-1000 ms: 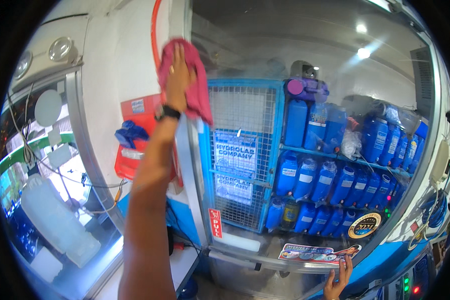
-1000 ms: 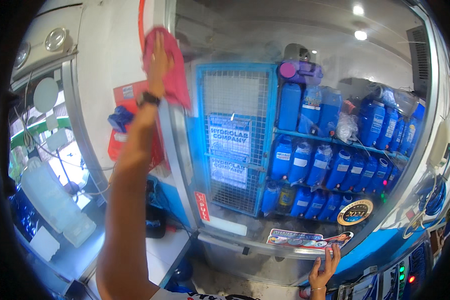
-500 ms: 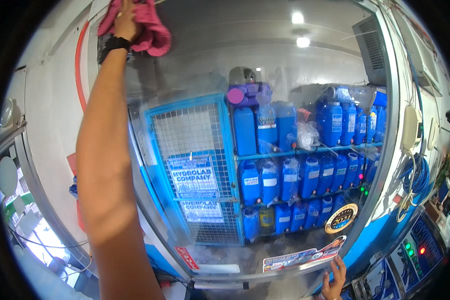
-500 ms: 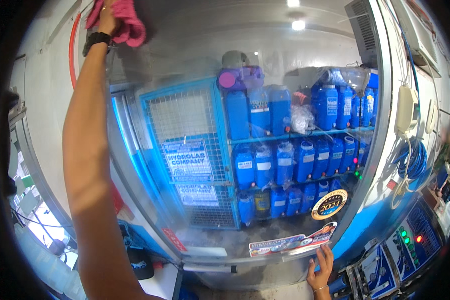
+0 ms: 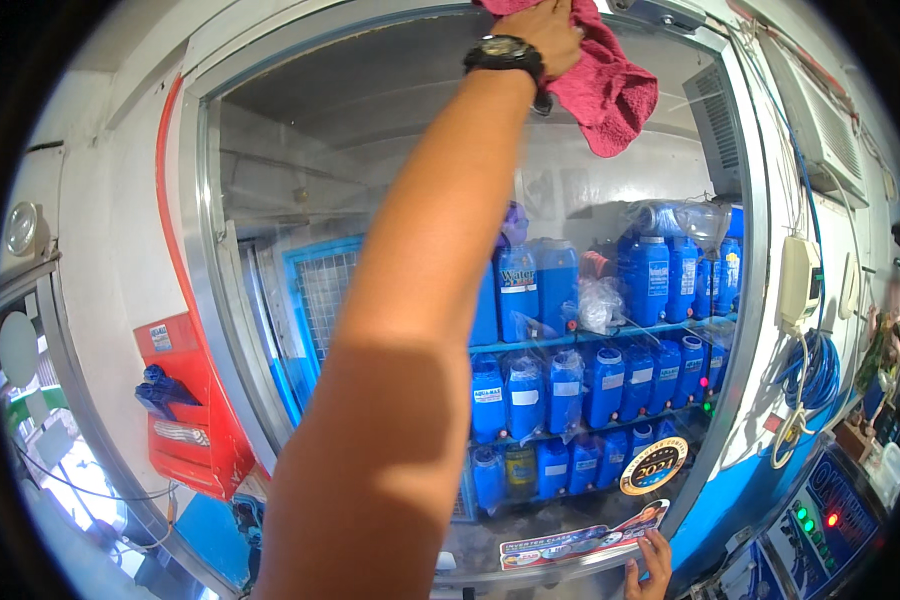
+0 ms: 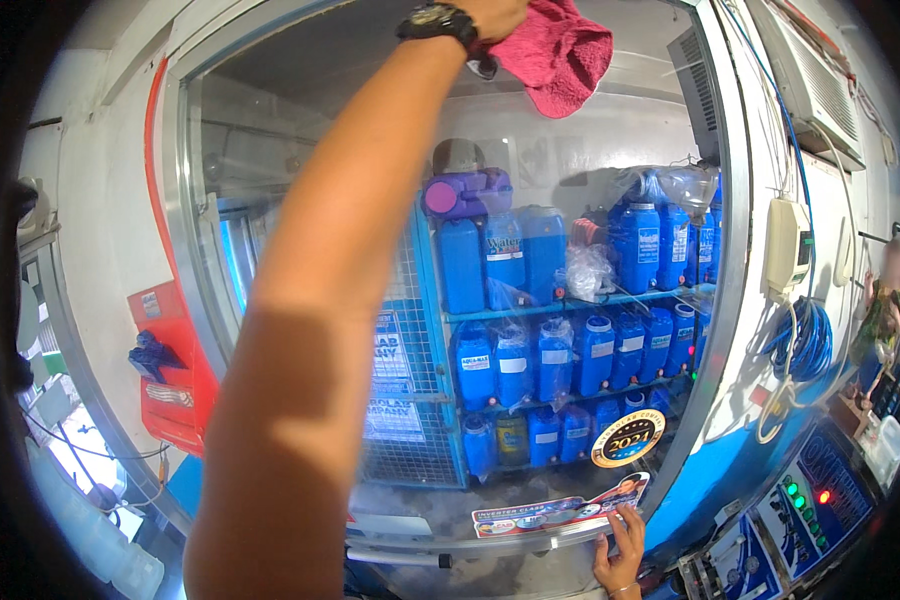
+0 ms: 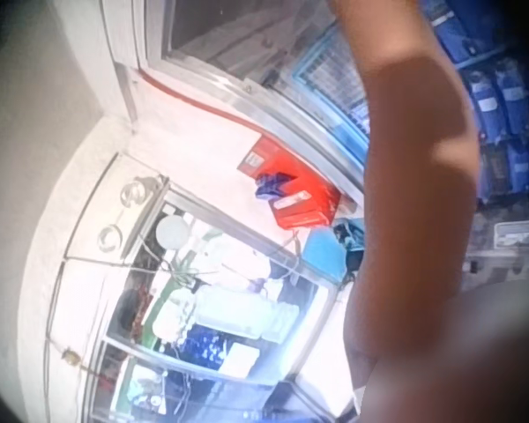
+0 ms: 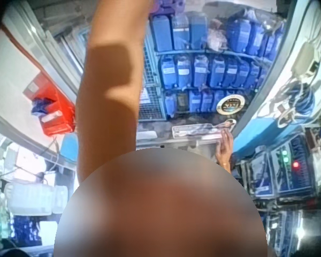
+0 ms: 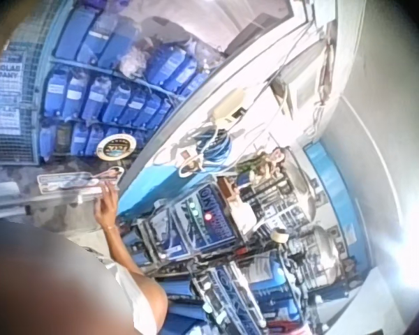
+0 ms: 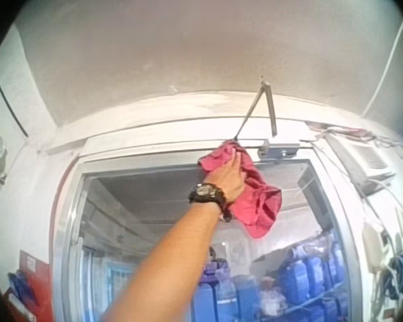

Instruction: The person wipes the glass door of a commercial display cabinet with a pink cloth. They clean the upper, middle, and lower sections of the glass, including the handle and frame, in a water bottling shop.

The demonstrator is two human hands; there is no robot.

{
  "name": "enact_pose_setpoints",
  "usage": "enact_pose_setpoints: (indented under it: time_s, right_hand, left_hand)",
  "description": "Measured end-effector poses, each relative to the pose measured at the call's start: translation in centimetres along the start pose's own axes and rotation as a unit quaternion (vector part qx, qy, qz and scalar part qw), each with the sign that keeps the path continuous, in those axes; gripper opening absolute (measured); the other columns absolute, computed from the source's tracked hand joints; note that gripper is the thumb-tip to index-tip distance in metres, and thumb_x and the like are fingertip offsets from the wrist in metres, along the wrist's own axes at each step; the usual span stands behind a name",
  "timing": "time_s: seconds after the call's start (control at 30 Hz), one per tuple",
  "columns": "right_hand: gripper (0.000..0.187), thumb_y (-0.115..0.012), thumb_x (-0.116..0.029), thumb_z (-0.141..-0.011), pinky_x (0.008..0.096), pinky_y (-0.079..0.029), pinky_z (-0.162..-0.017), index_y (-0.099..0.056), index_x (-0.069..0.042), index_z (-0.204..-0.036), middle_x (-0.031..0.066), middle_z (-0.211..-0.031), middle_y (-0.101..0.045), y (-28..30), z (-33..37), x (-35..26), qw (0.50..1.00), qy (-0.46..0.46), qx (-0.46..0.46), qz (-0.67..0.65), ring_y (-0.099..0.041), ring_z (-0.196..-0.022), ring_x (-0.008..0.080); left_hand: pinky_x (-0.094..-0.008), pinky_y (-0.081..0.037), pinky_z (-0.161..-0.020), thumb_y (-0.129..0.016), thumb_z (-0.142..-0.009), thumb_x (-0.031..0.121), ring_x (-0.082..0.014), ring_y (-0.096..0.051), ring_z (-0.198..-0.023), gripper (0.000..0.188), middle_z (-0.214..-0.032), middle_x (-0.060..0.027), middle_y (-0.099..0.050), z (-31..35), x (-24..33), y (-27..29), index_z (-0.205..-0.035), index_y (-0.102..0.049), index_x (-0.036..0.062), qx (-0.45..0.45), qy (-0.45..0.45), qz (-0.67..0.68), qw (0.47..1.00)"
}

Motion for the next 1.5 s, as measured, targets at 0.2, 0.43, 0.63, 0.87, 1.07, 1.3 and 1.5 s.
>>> enact_pose_setpoints:
  time_s: [0.2,0.43,0.63,0.87,1.07,1.3,1.5]
  right_hand:
    - [0.037,-0.069,-0.008,-0.087,0.0528,-0.042,-0.110,-0.069,-0.001,-0.123,0.0216,-0.135,-0.062,3.0,0.3,2.4,1.000,-0.018,0.006,0.002,-0.055,-0.130,0.0441]
    - [0.035,-0.071,-0.006,-0.084,0.0519,-0.046,-0.107,-0.070,-0.002,-0.119,0.0204,-0.131,-0.065,5.3,-0.7,4.7,1.000,0.022,-0.001,-0.010,-0.059,-0.125,0.0431]
    - [0.035,-0.072,-0.006,-0.083,0.0506,-0.048,-0.105,-0.072,-0.002,-0.117,0.0202,-0.128,-0.067,7.3,0.8,5.5,0.999,-0.019,0.022,-0.029,-0.060,-0.124,0.0426]
    - [0.032,-0.072,-0.009,-0.084,0.0495,-0.049,-0.104,-0.074,-0.004,-0.116,0.0182,-0.127,-0.068,11.0,2.5,6.8,0.998,-0.057,0.012,-0.025,-0.061,-0.124,0.0410]
    - [0.046,-0.067,-0.006,-0.087,0.0486,-0.042,-0.113,-0.067,-0.005,-0.133,0.0224,-0.141,-0.061,14.1,3.0,8.4,0.998,-0.053,0.000,-0.027,-0.055,-0.132,0.0418]
    - [0.037,-0.065,-0.004,-0.090,0.0473,-0.046,-0.109,-0.069,-0.003,-0.127,0.0205,-0.131,-0.066,16.9,5.2,10.1,0.995,-0.077,0.057,0.021,-0.060,-0.125,0.0383]
    - [0.029,-0.072,-0.011,-0.085,0.0488,-0.050,-0.103,-0.076,-0.005,-0.113,0.0170,-0.125,-0.068,18.1,4.6,10.9,0.991,-0.131,0.040,0.011,-0.061,-0.122,0.0406]
  left_hand:
    - [-0.0450,-0.034,-0.122,-0.043,-0.102,0.020,-0.0384,-0.039,-0.148,0.061,-0.159,-0.0334,-0.033,4.7,-7.4,3.8,-0.153,-0.031,-0.0124,0.094,-0.060,-0.147,0.983]
    - [-0.0475,-0.034,-0.121,-0.044,-0.102,0.023,-0.0383,-0.040,-0.147,0.063,-0.160,-0.0292,-0.035,0.5,-2.0,-1.1,-0.155,-0.032,-0.0093,0.139,0.021,-0.113,0.984]
    - [-0.0448,-0.036,-0.121,-0.044,-0.101,0.024,-0.0409,-0.043,-0.144,0.064,-0.156,-0.0329,-0.039,-5.1,4.2,-6.4,-0.152,-0.033,-0.0124,0.144,0.023,-0.064,0.987]
    - [-0.0517,-0.045,-0.105,-0.065,-0.090,0.042,-0.0423,-0.055,-0.129,0.059,-0.137,-0.0214,-0.061,-7.2,0.2,-7.6,-0.138,-0.058,0.0093,0.266,0.037,0.097,0.958]
    - [-0.0484,-0.054,-0.089,-0.063,-0.091,0.028,-0.0391,-0.066,-0.104,0.039,-0.114,-0.0189,-0.066,-12.2,7.5,-7.7,-0.124,-0.063,0.0074,0.454,-0.165,-0.155,0.862]
    - [-0.0523,-0.056,-0.089,-0.052,-0.102,0.026,-0.0415,-0.065,-0.114,0.049,-0.140,-0.0208,-0.057,-11.4,10.5,-8.2,-0.147,-0.044,0.0078,0.364,-0.026,-0.127,0.922]
    - [-0.0419,-0.031,-0.123,-0.044,-0.099,0.014,-0.0387,-0.045,-0.143,0.058,-0.155,-0.0289,-0.044,-11.9,14.3,-9.8,-0.154,-0.036,-0.0033,0.149,-0.016,0.075,0.986]
Point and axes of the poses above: each hand's wrist, its own z-axis away from the middle knuckle, its own y-axis out of the back of the hand, x = y × z, the point moved 1 cm from there along -z, towards the middle knuckle
